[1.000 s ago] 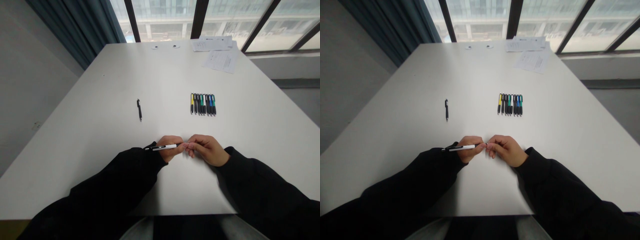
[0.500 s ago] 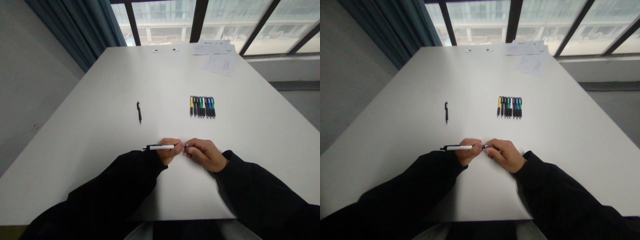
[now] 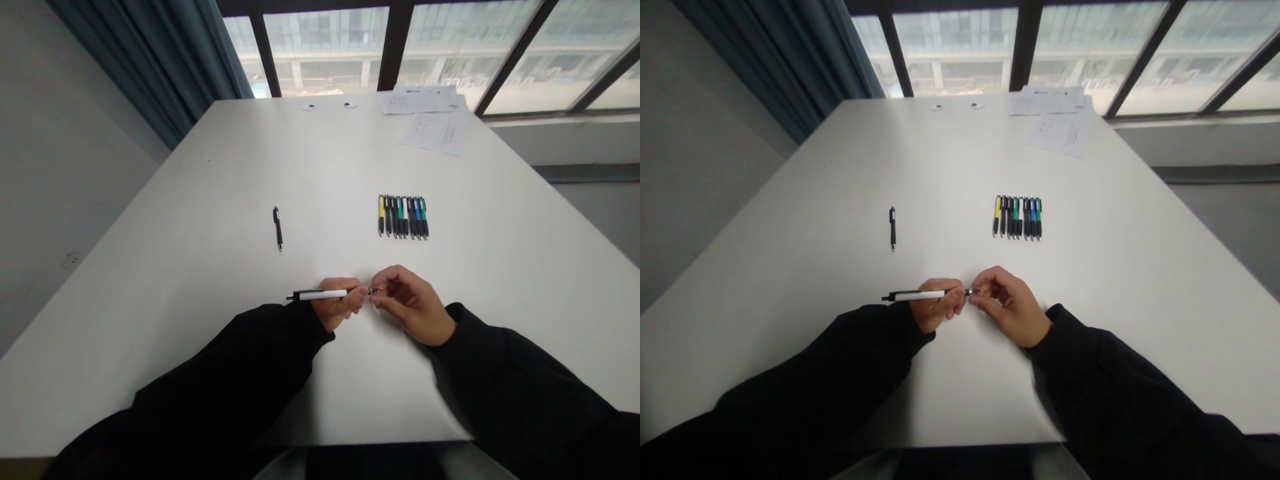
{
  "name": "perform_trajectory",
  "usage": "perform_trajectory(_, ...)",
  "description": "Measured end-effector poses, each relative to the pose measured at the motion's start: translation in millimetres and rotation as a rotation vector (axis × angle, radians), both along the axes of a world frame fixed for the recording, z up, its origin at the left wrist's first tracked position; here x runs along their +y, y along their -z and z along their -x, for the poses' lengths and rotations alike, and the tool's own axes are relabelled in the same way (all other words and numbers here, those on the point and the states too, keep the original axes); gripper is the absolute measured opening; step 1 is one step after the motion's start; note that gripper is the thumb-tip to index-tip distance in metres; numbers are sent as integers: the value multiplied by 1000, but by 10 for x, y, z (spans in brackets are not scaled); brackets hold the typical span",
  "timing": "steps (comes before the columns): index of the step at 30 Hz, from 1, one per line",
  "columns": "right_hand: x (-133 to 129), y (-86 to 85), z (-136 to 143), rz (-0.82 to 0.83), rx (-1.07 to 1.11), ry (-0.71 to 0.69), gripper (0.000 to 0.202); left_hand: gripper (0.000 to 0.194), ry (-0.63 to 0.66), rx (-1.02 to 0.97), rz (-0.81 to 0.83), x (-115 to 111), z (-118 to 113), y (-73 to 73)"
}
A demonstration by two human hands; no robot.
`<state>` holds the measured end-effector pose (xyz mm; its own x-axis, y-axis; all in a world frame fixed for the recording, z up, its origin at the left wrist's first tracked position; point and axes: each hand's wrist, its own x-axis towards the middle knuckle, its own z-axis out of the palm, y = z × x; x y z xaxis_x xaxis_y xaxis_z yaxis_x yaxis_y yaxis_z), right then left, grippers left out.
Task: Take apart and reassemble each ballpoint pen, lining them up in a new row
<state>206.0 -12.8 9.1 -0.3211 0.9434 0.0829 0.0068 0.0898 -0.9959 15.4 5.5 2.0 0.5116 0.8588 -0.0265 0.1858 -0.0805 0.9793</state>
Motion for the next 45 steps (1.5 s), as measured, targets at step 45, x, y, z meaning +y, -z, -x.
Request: perform_trajectory(45, 210, 16, -206, -398, -606, 137, 7, 32, -78, -261, 262, 72, -4, 21)
